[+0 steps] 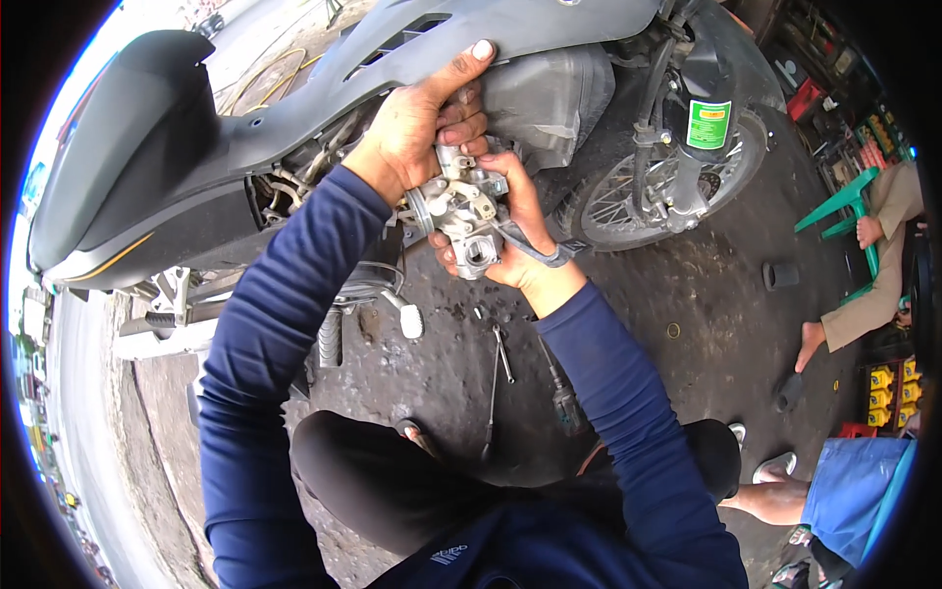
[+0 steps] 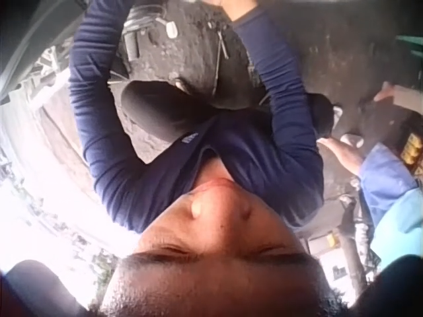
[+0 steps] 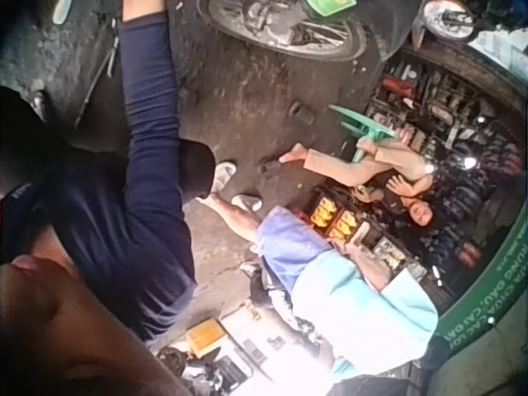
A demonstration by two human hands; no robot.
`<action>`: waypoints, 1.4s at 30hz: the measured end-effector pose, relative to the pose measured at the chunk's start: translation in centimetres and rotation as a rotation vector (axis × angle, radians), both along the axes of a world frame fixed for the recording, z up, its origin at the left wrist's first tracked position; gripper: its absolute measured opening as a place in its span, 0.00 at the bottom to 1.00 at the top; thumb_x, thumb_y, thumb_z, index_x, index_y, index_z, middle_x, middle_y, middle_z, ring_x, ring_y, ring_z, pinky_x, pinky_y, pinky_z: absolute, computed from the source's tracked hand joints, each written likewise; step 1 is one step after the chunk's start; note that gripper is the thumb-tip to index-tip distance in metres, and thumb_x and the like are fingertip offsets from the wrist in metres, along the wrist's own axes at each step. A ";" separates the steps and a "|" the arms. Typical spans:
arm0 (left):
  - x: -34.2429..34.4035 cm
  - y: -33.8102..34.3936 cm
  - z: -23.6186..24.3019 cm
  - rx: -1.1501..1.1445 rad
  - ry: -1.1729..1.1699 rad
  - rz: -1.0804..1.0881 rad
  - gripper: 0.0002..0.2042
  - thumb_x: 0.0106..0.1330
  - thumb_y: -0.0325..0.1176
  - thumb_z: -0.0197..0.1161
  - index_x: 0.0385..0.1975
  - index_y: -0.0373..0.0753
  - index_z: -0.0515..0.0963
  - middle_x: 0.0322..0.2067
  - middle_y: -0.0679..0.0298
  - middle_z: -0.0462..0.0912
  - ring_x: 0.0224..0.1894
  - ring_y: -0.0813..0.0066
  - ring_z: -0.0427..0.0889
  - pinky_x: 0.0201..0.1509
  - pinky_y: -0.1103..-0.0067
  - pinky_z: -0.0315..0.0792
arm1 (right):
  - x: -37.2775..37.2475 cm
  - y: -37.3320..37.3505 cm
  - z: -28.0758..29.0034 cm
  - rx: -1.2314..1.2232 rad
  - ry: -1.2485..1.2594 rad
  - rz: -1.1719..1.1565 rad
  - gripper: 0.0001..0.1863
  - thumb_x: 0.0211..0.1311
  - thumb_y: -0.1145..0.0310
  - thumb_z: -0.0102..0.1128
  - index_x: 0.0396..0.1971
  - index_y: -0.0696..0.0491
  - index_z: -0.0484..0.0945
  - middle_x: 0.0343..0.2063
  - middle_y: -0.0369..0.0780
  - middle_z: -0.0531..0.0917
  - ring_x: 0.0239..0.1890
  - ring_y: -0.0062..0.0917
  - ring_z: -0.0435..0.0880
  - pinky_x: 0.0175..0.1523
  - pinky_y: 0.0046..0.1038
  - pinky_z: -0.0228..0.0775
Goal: The recorder is repairing a motorcycle, specifically removing the carburetor and adjusting cables.
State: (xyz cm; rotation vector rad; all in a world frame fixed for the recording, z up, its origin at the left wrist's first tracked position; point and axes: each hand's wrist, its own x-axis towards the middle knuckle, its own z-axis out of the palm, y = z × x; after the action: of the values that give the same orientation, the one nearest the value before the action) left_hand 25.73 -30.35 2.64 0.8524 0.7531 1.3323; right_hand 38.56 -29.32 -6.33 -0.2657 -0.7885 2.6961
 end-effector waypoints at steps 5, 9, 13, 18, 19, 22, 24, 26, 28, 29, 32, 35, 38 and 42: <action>0.4 0.0 -0.4 0.099 -0.002 0.082 0.18 0.68 0.48 0.56 0.22 0.40 0.70 0.07 0.75 0.56 0.12 0.83 0.60 0.22 0.83 0.61 | 0.8 0.4 0.5 -0.078 0.093 0.155 0.34 0.52 0.34 0.47 0.35 0.54 0.78 0.23 0.46 0.81 0.14 0.32 0.75 0.15 0.26 0.64; 0.4 0.6 -1.0 0.107 -0.110 0.124 0.24 0.66 0.56 0.55 0.19 0.39 0.71 0.05 0.76 0.53 0.07 0.85 0.54 0.14 0.84 0.56 | 1.0 1.4 0.1 -0.122 0.004 0.164 0.34 0.53 0.35 0.46 0.34 0.55 0.78 0.21 0.44 0.80 0.13 0.32 0.75 0.14 0.25 0.64; 0.9 0.4 0.0 -0.009 -0.027 0.262 0.26 0.62 0.58 0.59 0.14 0.41 0.66 0.07 0.72 0.53 0.07 0.81 0.52 0.12 0.81 0.52 | 0.0 0.3 0.3 0.013 -0.086 -0.162 0.32 0.55 0.36 0.45 0.30 0.54 0.78 0.17 0.42 0.79 0.12 0.30 0.75 0.14 0.25 0.66; 0.8 -0.3 0.2 -0.043 0.088 0.281 0.28 0.61 0.61 0.58 0.13 0.42 0.65 0.07 0.72 0.53 0.07 0.81 0.52 0.11 0.81 0.50 | -1.3 -0.9 -1.1 0.025 -0.001 -0.303 0.27 0.60 0.42 0.44 0.30 0.53 0.76 0.18 0.38 0.80 0.14 0.25 0.77 0.18 0.26 0.71; 0.8 -0.3 0.3 -0.055 0.114 0.311 0.28 0.61 0.61 0.58 0.13 0.42 0.65 0.07 0.73 0.53 0.07 0.81 0.52 0.11 0.80 0.50 | -1.4 -0.8 -1.3 0.030 0.005 -0.304 0.27 0.60 0.42 0.44 0.30 0.53 0.76 0.18 0.38 0.80 0.14 0.25 0.77 0.18 0.26 0.71; 0.6 -0.4 0.5 -0.071 0.127 0.358 0.28 0.60 0.61 0.60 0.13 0.42 0.65 0.07 0.72 0.55 0.06 0.81 0.53 0.11 0.81 0.51 | -2.1 -1.3 -1.9 0.061 0.009 -0.458 0.20 0.65 0.51 0.49 0.31 0.55 0.76 0.25 0.36 0.79 0.27 0.17 0.77 0.33 0.21 0.68; 1.1 -0.5 0.5 -0.093 0.123 0.379 0.27 0.60 0.59 0.61 0.13 0.42 0.65 0.07 0.70 0.57 0.06 0.79 0.55 0.11 0.80 0.51 | -2.8 -0.6 -4.7 0.177 -0.019 -0.534 0.21 0.65 0.52 0.49 0.31 0.57 0.76 0.26 0.36 0.79 0.28 0.17 0.76 0.34 0.22 0.67; 0.7 -0.8 0.4 -0.070 0.138 0.411 0.27 0.60 0.58 0.61 0.13 0.42 0.65 0.07 0.70 0.57 0.06 0.79 0.55 0.10 0.79 0.51 | -3.2 -0.8 -3.5 0.220 -0.028 -0.619 0.23 0.66 0.53 0.47 0.31 0.62 0.75 0.27 0.36 0.78 0.30 0.18 0.73 0.36 0.24 0.65; 0.5 -1.0 0.4 -0.030 0.190 0.460 0.26 0.62 0.56 0.60 0.13 0.42 0.65 0.07 0.70 0.57 0.05 0.78 0.55 0.09 0.77 0.50 | -3.6 -0.9 -3.2 0.274 -0.042 -0.665 0.23 0.66 0.54 0.46 0.30 0.62 0.75 0.26 0.36 0.78 0.30 0.18 0.72 0.36 0.25 0.64; 0.6 -0.9 0.4 -0.026 0.195 0.460 0.26 0.62 0.56 0.60 0.13 0.42 0.65 0.07 0.70 0.57 0.05 0.78 0.55 0.09 0.77 0.50 | -3.8 -0.8 -3.0 0.328 -0.063 -0.718 0.23 0.66 0.55 0.46 0.30 0.63 0.74 0.25 0.36 0.77 0.29 0.19 0.72 0.35 0.26 0.63; 0.8 0.3 0.1 -0.044 0.142 0.292 0.28 0.64 0.59 0.54 0.11 0.44 0.62 0.07 0.71 0.54 0.07 0.79 0.54 0.11 0.78 0.52 | -3.2 -1.2 -3.3 0.558 -0.032 -0.940 0.22 0.66 0.56 0.45 0.27 0.62 0.74 0.22 0.38 0.75 0.26 0.20 0.70 0.32 0.29 0.60; -0.2 0.3 -1.1 0.010 0.157 0.117 0.28 0.64 0.62 0.52 0.15 0.43 0.62 0.08 0.71 0.55 0.11 0.78 0.58 0.17 0.79 0.58 | -3.6 -0.3 -4.8 0.577 -0.062 -0.873 0.23 0.68 0.53 0.46 0.27 0.60 0.75 0.19 0.34 0.70 0.24 0.18 0.64 0.30 0.28 0.57; -1.9 -0.9 -2.0 0.098 0.173 0.221 0.27 0.64 0.61 0.52 0.23 0.39 0.69 0.11 0.69 0.59 0.17 0.73 0.66 0.26 0.78 0.63 | -2.5 -1.1 -2.2 0.486 -0.061 -0.639 0.18 0.65 0.56 0.54 0.42 0.57 0.79 0.35 0.35 0.82 0.37 0.16 0.76 0.43 0.23 0.67; -1.7 -1.3 -1.3 0.123 0.344 0.382 0.28 0.64 0.61 0.51 0.30 0.36 0.73 0.14 0.68 0.62 0.20 0.71 0.69 0.29 0.75 0.66 | 0.5 -0.8 -1.3 0.508 -0.017 -0.406 0.22 0.61 0.49 0.59 0.42 0.53 0.75 0.26 0.28 0.76 0.26 0.09 0.73 0.28 0.15 0.66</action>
State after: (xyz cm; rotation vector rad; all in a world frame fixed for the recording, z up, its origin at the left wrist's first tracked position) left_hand 23.99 -31.68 1.32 1.0893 1.1551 1.6012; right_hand 39.06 -30.11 -7.68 -0.2866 -1.2361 2.0431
